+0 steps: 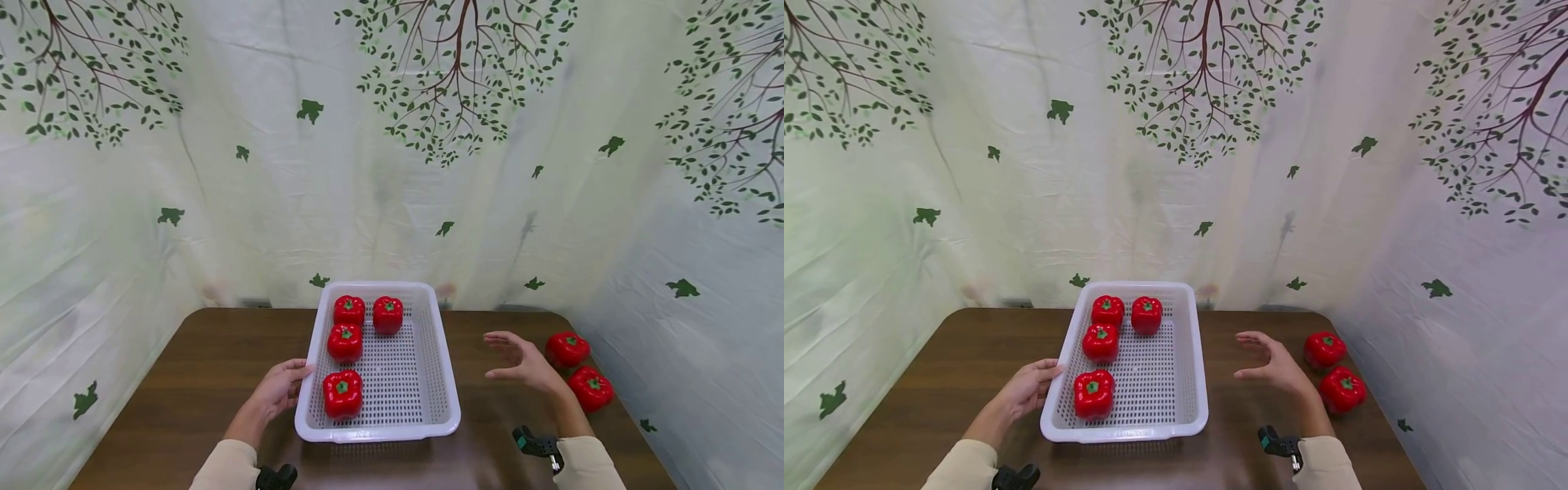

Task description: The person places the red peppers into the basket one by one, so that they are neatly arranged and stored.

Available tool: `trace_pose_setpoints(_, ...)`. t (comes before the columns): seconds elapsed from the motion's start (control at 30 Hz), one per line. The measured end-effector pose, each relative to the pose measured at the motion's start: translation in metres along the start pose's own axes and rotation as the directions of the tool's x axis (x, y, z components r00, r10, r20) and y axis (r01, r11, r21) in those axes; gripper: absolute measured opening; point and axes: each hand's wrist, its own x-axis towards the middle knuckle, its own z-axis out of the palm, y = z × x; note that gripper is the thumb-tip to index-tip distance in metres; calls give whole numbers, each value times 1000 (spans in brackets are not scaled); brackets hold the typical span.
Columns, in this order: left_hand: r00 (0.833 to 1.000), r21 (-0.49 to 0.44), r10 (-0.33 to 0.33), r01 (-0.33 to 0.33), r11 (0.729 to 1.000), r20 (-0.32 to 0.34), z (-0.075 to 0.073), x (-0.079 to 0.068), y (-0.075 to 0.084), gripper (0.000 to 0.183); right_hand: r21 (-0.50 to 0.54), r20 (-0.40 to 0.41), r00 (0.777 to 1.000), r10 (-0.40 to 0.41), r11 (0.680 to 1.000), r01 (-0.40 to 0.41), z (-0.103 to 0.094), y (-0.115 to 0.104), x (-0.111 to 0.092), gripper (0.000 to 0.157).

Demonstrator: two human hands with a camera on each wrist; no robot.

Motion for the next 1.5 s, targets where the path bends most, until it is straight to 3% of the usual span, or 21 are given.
trace_pose_setpoints(0.53, 1000, -10, -2, 2, 1000, 17, -2, 1, 0, 38, -96, -201, 971, 128, 984, -150, -44, 16, -53, 72)
trace_pose_setpoints(0.7, 1000, 9, -5, 5, 1000, 5, -1, 1, 1, 39, -137, -262, 948, 179, 966, -220, -55, 23, -68, 73)
trace_pose_setpoints(0.93, 1000, 8, -6, 6, 1000, 4, 0, 2, -1, 38, -116, -296, 922, 249, 949, -293, -66, 30, -83, 76)
trace_pose_setpoints(1.27, 1000, 4, -8, 8, 1000, 6, -1, 2, 0, 39, -113, -422, 871, 254, 938, -328, -73, 48, -98, 79)
trace_pose_setpoints(1.37, 1000, 10, -12, 12, 1000, 10, -1, 1, 0, 41, -121, -438, 861, 260, 932, -342, -76, 53, -101, 80)
trace_pose_setpoints(1.5, 1000, 5, -15, 15, 1000, 9, -1, 2, -1, 41, -94, -427, 843, 328, 911, -402, -80, 60, -103, 85)
